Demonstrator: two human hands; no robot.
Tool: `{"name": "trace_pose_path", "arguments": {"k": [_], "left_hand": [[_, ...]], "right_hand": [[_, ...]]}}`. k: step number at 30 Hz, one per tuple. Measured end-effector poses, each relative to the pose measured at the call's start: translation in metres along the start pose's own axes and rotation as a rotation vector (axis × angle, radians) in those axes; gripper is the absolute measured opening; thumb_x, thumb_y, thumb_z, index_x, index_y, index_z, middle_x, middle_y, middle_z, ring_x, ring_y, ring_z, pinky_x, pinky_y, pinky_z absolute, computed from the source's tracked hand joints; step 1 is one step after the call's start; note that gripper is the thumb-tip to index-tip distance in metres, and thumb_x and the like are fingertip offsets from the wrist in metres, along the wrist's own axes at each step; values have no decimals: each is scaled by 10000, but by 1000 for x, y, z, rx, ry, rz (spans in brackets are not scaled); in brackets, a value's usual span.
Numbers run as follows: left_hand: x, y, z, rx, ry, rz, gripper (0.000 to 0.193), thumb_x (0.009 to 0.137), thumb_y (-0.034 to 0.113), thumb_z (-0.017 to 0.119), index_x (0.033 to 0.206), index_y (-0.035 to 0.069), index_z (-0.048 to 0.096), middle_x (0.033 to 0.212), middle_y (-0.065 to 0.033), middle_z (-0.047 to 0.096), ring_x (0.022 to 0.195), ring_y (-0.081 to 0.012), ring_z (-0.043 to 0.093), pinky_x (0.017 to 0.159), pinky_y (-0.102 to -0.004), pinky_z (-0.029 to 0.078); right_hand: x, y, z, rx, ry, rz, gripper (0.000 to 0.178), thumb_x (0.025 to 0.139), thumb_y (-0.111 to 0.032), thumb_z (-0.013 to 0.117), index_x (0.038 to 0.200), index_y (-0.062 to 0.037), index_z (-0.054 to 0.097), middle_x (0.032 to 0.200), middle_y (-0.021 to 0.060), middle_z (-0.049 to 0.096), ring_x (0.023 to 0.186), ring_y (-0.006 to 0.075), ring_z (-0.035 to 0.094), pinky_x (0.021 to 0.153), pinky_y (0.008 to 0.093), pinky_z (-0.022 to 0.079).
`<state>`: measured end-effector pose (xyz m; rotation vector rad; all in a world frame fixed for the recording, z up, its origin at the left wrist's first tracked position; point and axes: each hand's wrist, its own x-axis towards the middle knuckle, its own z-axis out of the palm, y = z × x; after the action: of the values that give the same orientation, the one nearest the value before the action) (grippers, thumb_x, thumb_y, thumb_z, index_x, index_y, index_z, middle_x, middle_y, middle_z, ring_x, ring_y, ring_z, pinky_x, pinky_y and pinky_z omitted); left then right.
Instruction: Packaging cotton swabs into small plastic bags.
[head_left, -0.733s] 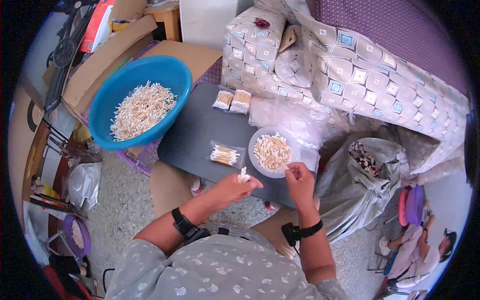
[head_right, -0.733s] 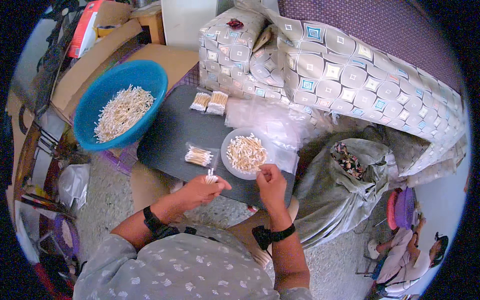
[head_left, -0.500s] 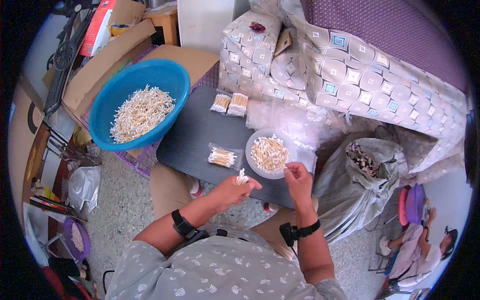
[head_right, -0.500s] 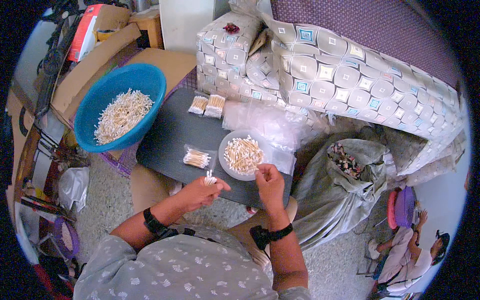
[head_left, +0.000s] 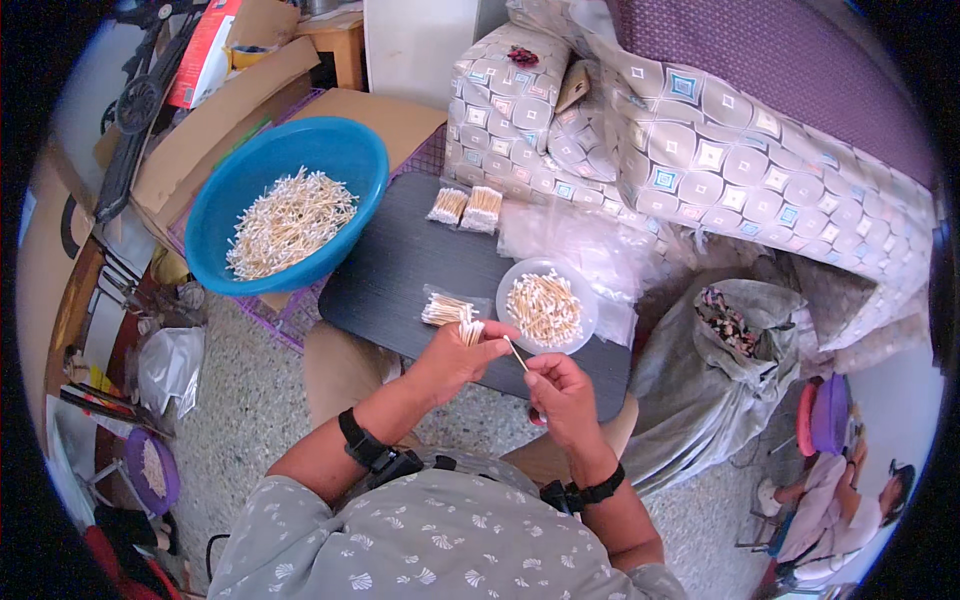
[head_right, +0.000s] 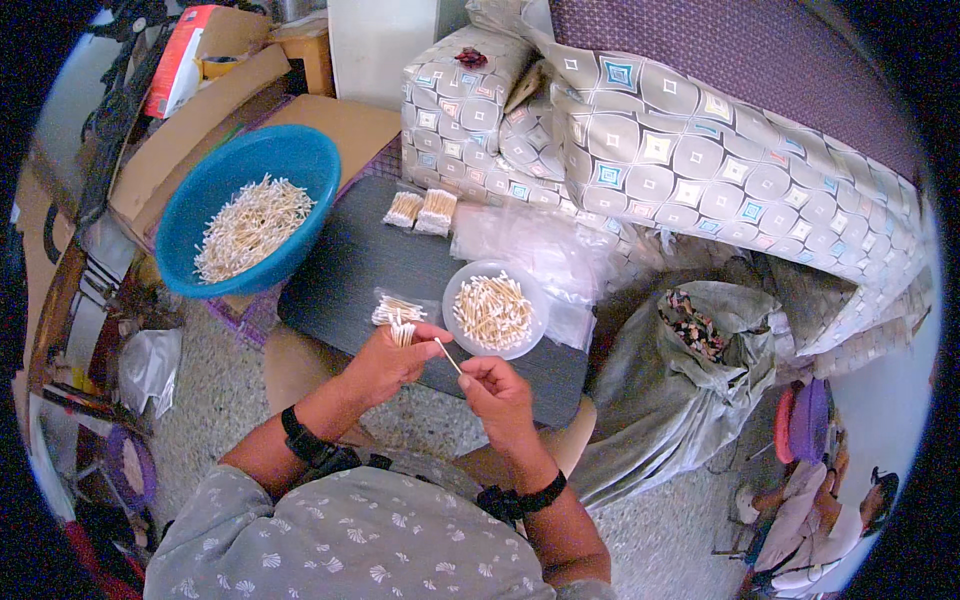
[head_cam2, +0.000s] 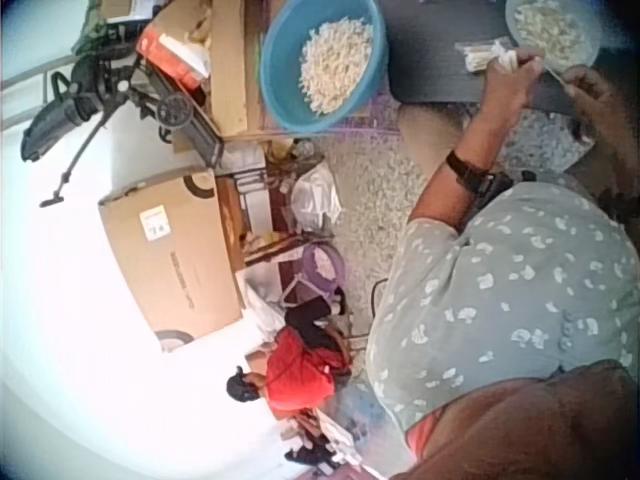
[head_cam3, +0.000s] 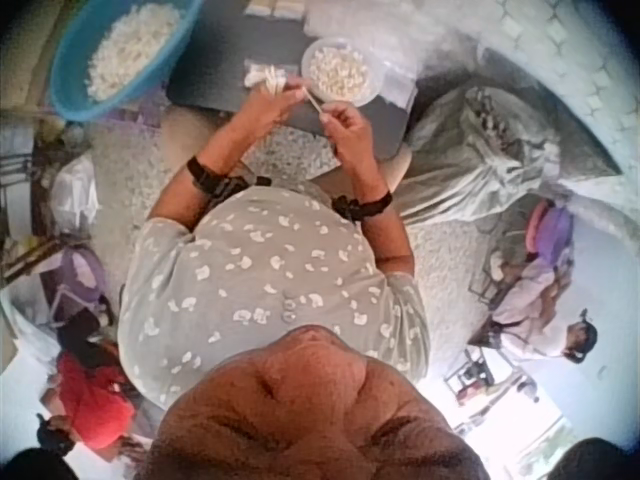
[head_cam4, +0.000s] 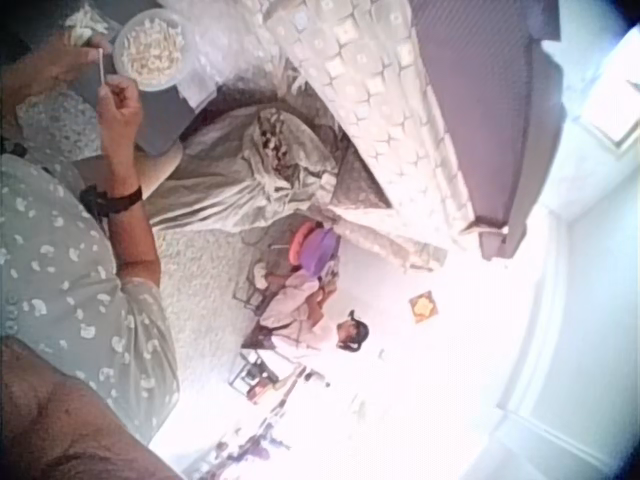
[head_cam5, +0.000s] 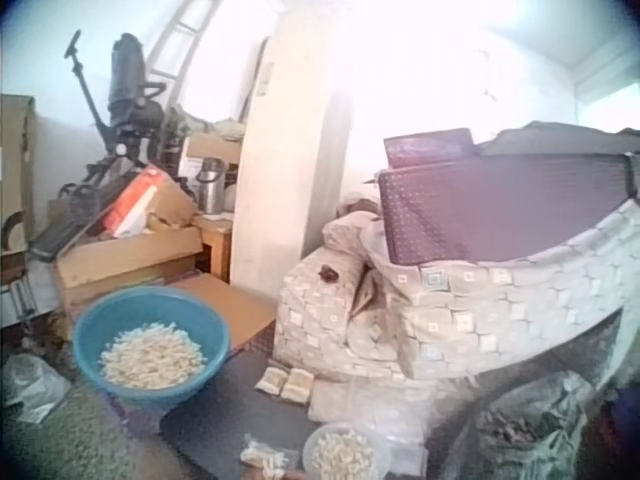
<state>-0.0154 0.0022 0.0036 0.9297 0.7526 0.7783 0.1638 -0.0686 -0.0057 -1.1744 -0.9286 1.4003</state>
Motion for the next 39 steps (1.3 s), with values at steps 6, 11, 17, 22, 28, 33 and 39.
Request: {"name": "trace_pose_path", "arguments": {"k": [6,11,17,22,28,33,39], "left_hand": [[-3,-4,1,56,0,58,163,856,136,628,985,39,650,625,72,487,494,-16,356,428,-191,269],[-7,-1,3,105,-8,73,144,855,130,633,968,43,652,631,76,491,503,-9,362,435,-184,263],[-9,-4,4,140,10,80,148,851,145,642,963,50,654,649,75,516,513,-9,373,439,-181,268],[-8,-9,2,72,19,58,154,843,155,651,963,58,653,720,46,574,511,-13,384,441,-177,293],[-10,-6,5,217,1,-7,121,846,151,649,919,54,648,739,40,580,531,-19,409,452,-188,320],[-12,-14,11,319,-98,-27,95,843,145,655,883,65,626,689,62,540,559,-18,429,472,-191,331],[-12,-19,5,317,-155,-47,112,834,149,671,884,60,626,714,64,542,616,-15,454,518,-187,357]], "right_hand": [[-2,0,6,-67,-35,-25,99,868,-91,613,952,-40,600,722,-52,537,615,26,471,512,183,367],[-5,-4,9,-144,-22,-6,104,883,-149,593,919,-52,602,681,-20,551,519,23,453,419,172,333],[-4,1,2,-184,33,-112,77,848,-84,637,890,-38,591,752,-36,567,642,27,489,547,193,402],[-2,8,0,-169,80,-215,102,835,-68,650,911,-44,586,767,-36,562,655,25,488,553,188,399],[-7,-4,1,-69,79,-219,104,851,-81,639,933,-44,586,769,-30,562,664,33,499,565,193,411],[-3,-2,4,-27,-4,-268,98,865,-95,626,941,-41,596,807,-21,562,671,41,501,567,193,408],[-1,7,2,-220,-57,-344,94,859,-115,632,895,-30,611,838,1,546,668,59,503,583,205,410]]}}
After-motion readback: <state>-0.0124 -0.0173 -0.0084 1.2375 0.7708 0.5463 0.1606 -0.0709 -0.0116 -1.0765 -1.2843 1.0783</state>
